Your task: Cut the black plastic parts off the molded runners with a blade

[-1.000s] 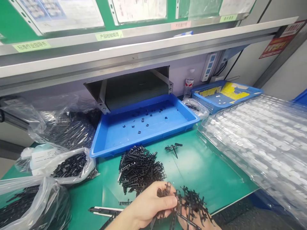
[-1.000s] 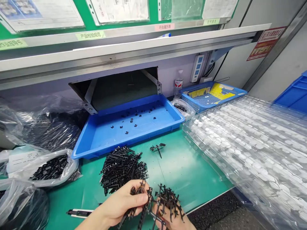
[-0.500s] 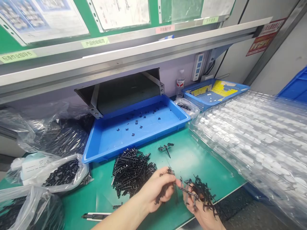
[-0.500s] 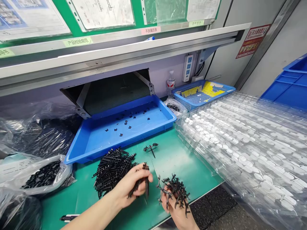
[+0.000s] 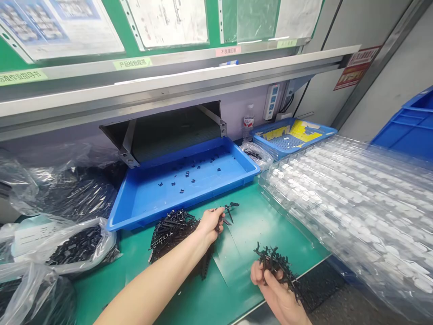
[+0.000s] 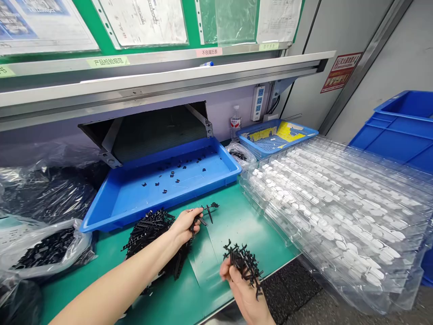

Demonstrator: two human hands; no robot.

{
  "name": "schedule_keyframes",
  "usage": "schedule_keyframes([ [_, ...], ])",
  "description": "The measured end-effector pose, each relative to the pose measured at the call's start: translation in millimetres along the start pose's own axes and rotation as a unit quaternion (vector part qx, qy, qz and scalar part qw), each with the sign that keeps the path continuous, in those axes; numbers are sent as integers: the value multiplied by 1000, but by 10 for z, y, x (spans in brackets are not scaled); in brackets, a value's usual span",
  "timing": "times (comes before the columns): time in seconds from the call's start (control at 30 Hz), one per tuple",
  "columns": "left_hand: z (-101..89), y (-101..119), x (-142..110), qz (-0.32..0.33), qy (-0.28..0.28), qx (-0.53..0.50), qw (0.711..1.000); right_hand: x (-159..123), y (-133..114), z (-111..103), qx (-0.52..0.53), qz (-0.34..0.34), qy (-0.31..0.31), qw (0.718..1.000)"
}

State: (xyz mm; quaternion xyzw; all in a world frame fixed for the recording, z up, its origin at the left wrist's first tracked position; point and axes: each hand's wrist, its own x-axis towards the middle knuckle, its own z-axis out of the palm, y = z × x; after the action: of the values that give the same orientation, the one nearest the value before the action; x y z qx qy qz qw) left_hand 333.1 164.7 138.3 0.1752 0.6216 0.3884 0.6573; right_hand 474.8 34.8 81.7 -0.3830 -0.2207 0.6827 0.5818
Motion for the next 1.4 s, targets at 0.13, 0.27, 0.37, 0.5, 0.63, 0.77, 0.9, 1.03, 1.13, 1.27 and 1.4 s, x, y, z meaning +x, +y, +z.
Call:
schedule_keyframes([
  [0.13, -24, -32, -385, 41, -75, -35, 996, 117, -5, 10, 1, -21, 51, 998],
  [0.27, -218, -215, -749, 35, -147, -52, 987, 195, 47, 142, 13, -27, 75, 997],
  [0.37, -439, -398, -879, 39, -186, -61, 980, 192, 171, 281, 23, -10, 60, 998],
  [0.5, -761, -543, -960, 60, -188, -76, 977, 165, 365, 447, 29, 43, 12, 999],
  [0.63, -1061, -615, -919, 42, -217, -139, 965, 145, 530, 530, 31, 84, -12, 996],
  [0.77, -1211, -690, -799, 12, -194, -257, 947, 97, 745, 542, 15, 89, -14, 996],
  [0.9, -1222, -691, -792, 3, -196, -281, 940, 75, 938, 522, -22, 97, -28, 995],
  [1.03, -1258, -659, -808, 3, -182, -265, 947, 114, 1005, 490, -59, 87, -34, 994],
  [1.13, -1304, -679, -765, -8, -187, -269, 945, 150, 1039, 494, -82, 76, -37, 993],
  [1.27, -1327, -738, -701, -17, -197, -301, 933, 169, 1124, 538, -97, 66, -34, 993],
  [1.4, -1329, -739, -682, -38, -212, -309, 926, 177, 1167, 564, -123, 51, -32, 991],
])
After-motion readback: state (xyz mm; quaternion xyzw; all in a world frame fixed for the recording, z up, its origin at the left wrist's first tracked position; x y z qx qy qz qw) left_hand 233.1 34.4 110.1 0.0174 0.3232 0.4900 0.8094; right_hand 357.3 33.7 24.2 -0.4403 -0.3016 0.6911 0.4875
